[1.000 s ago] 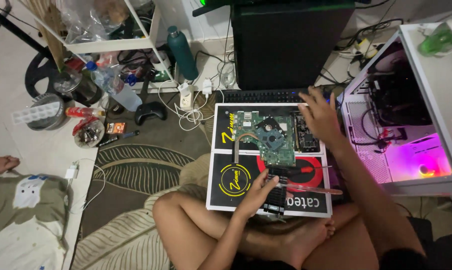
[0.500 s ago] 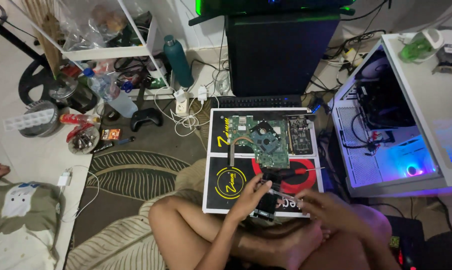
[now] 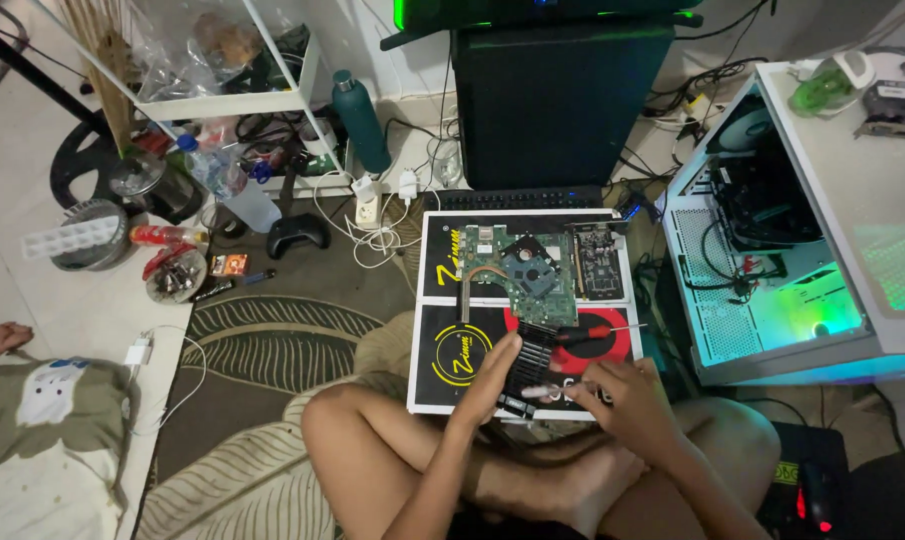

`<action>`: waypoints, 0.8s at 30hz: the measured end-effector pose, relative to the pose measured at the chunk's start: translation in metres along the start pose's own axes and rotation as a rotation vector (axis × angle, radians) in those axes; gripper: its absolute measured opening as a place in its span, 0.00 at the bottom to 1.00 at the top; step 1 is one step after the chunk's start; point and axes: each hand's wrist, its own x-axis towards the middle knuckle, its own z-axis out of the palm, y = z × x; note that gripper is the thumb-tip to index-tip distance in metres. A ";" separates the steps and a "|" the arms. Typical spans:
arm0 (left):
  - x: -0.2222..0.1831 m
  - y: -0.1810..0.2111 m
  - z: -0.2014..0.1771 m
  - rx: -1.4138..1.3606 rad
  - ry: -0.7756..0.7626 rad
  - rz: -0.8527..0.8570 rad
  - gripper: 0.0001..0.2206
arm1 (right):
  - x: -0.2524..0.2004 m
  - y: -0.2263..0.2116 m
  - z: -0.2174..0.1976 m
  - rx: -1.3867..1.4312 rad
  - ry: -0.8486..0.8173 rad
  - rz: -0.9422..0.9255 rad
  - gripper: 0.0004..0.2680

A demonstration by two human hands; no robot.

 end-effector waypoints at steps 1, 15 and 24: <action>0.003 -0.012 -0.006 0.000 0.001 0.000 0.23 | 0.003 0.000 -0.001 0.000 0.000 -0.001 0.05; -0.020 0.071 0.036 0.168 0.062 -0.237 0.36 | 0.018 0.000 0.019 0.015 0.293 -0.036 0.16; -0.011 0.075 0.036 0.258 0.012 -0.277 0.36 | 0.027 0.016 0.027 0.165 0.318 -0.150 0.12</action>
